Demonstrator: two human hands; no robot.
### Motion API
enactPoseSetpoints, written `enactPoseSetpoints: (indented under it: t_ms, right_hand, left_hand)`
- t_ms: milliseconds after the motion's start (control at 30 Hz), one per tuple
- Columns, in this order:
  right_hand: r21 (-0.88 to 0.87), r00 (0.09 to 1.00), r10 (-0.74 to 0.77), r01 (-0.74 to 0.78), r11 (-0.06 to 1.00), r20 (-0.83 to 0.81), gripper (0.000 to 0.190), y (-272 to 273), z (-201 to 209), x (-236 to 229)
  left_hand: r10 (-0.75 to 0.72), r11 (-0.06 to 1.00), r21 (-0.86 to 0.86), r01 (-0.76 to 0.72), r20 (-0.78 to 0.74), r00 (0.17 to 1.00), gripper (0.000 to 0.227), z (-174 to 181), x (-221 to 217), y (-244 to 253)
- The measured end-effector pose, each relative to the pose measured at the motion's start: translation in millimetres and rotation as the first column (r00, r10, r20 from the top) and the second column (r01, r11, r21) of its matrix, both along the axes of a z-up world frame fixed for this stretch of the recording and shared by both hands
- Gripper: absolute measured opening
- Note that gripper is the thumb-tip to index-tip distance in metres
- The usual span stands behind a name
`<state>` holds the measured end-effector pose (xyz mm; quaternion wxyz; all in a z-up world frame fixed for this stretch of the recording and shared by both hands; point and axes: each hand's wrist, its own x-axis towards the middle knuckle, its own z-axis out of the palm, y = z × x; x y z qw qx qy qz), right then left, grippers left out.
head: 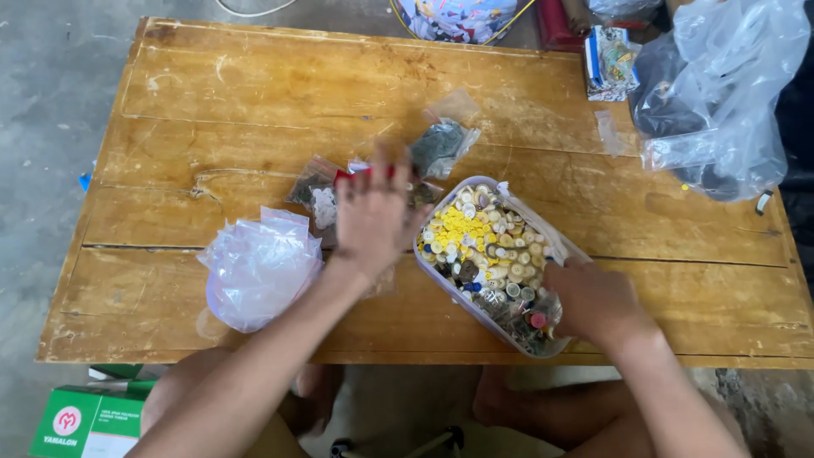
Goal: The person sorts buttons from a large plastic container into small clear plastic bags. They pick buttons of various colors and sizes from the container and place them into the bags, which are then set aside on the wooden table.
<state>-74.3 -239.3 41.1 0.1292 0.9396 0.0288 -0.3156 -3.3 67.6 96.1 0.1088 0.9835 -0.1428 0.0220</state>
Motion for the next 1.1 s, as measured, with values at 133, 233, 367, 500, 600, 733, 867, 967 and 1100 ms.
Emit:
enactPoseSetpoints:
  t_ms: [133,233,367,500,600,733,867,967,1100]
  right_hand:
    - [0.028,0.998,-0.003,0.001,1.0,0.068,0.057,-5.8,-18.8,0.4]
    - [0.043,0.998,-0.062,0.064,0.997,-0.029,0.034,5.9,22.0,5.1]
    - [0.273,0.974,-0.228,0.223,0.936,-0.014,0.015,4.2,69.4,15.3]
    - [0.462,0.978,-0.205,0.194,0.865,-0.025,0.017,-12.4,77.0,25.9]
    - [0.641,0.955,-0.297,0.232,0.732,-0.006,0.038,-7.9,80.2,35.2]
    - [0.752,0.928,-0.366,0.196,0.629,0.065,0.025,16.9,80.8,52.1]
    - [0.914,0.822,-0.567,0.184,0.361,0.058,0.023,55.1,70.5,68.1]
    - [0.96,0.817,-0.577,0.161,0.227,0.0,0.026,72.5,32.4,91.3]
    - [0.987,0.821,-0.555,0.162,0.004,-0.132,0.03,98.4,-19.5,115.8]
  left_hand:
    - [-0.353,0.912,-0.18,0.368,0.112,0.929,0.053,-47.3,-32.9,-52.2]
    - [-0.598,0.761,-0.368,0.534,-0.08,0.798,0.033,-39.7,-67.4,-74.6]
    - [-0.64,0.76,-0.299,0.577,-0.194,0.743,0.032,-76.8,-64.5,-101.0]
    - [-0.582,0.792,-0.45,0.412,-0.354,0.732,0.013,-70.3,-66.1,-104.2]
    - [-0.582,0.747,-0.563,0.352,-0.3,0.756,0.007,-70.8,-65.9,-97.4]
    - [-0.546,0.666,-0.724,0.179,-0.31,0.778,0.011,-48.0,-64.2,-86.1]
    - [-0.486,0.537,-0.843,0.037,-0.273,0.83,0.01,-37.0,-56.5,-74.2]
    - [-0.421,0.512,-0.858,-0.036,-0.287,0.861,0.011,-41.9,-45.3,-60.8]
    - [-0.232,0.537,-0.842,-0.041,-0.194,0.953,0.013,-27.1,-36.1,-38.0]
